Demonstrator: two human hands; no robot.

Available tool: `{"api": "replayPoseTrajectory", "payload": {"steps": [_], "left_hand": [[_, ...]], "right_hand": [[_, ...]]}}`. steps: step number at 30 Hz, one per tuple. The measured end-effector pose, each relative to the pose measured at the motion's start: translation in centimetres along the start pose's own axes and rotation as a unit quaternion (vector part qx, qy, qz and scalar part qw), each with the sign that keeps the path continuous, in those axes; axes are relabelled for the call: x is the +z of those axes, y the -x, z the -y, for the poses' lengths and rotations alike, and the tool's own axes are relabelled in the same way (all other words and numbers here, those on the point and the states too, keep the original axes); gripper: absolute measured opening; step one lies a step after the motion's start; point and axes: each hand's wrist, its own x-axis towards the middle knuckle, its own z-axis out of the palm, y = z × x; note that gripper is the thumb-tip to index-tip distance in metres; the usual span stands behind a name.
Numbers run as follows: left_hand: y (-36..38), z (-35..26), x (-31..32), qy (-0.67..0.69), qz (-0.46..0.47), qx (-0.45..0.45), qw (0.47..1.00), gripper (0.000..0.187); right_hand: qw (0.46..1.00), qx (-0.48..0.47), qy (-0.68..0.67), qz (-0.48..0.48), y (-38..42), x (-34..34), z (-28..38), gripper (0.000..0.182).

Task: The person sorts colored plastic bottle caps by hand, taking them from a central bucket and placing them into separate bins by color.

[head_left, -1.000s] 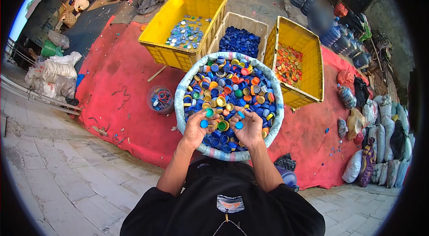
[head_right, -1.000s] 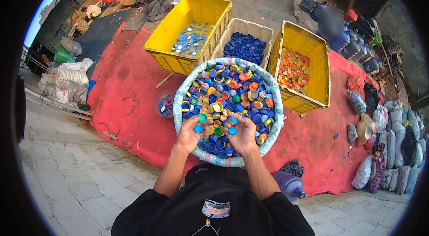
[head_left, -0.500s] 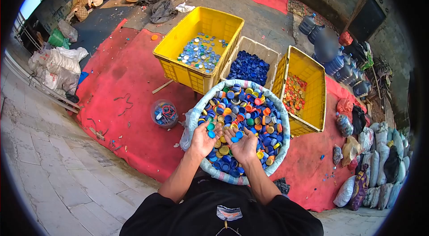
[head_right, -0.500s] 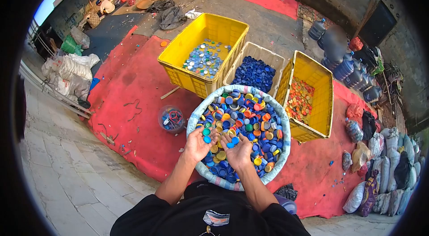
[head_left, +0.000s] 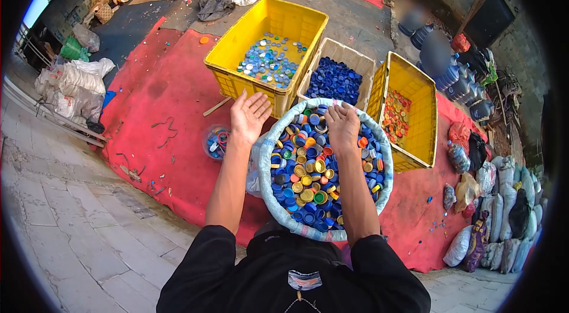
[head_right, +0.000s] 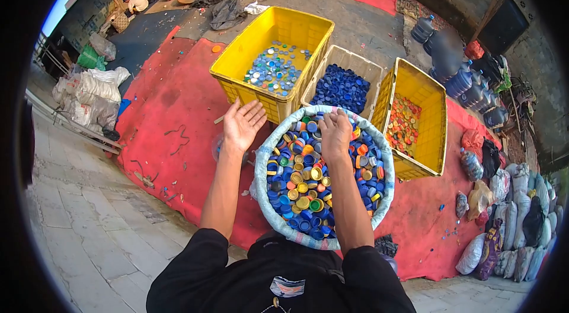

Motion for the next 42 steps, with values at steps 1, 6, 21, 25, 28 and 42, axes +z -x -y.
{"api": "replayPoseTrajectory", "payload": {"steps": [1,6,21,25,28,42], "left_hand": [[1.1,1.1,-1.3,-0.022,-0.007,0.011,1.0,0.051],[7.9,5.4,-3.9,-0.179,-0.051,0.072,0.98,0.034],[11.5,14.7,-2.4,-0.719,0.109,0.283,0.625,0.063],[9.4,15.7,-1.5,-0.751,0.133,0.27,0.588,0.072],[8.6,16.1,-0.9,-0.77,0.145,0.244,0.571,0.075],[9.7,15.4,0.9,-0.333,0.111,-0.005,0.936,0.047]], "right_hand": [[1.0,-0.017,0.024,0.009,1.3,-2.1,0.3,0.071],[0.989,-0.05,0.121,-0.065,9.3,-8.6,1.9,0.042],[0.893,-0.15,0.418,-0.08,19.2,-15.0,-0.1,0.023],[0.871,-0.158,0.46,-0.065,19.7,-14.6,1.6,0.025],[0.861,-0.163,0.476,-0.069,20.0,-15.3,2.1,0.026],[0.85,-0.13,0.506,-0.073,19.3,-16.4,3.5,0.027]]}}
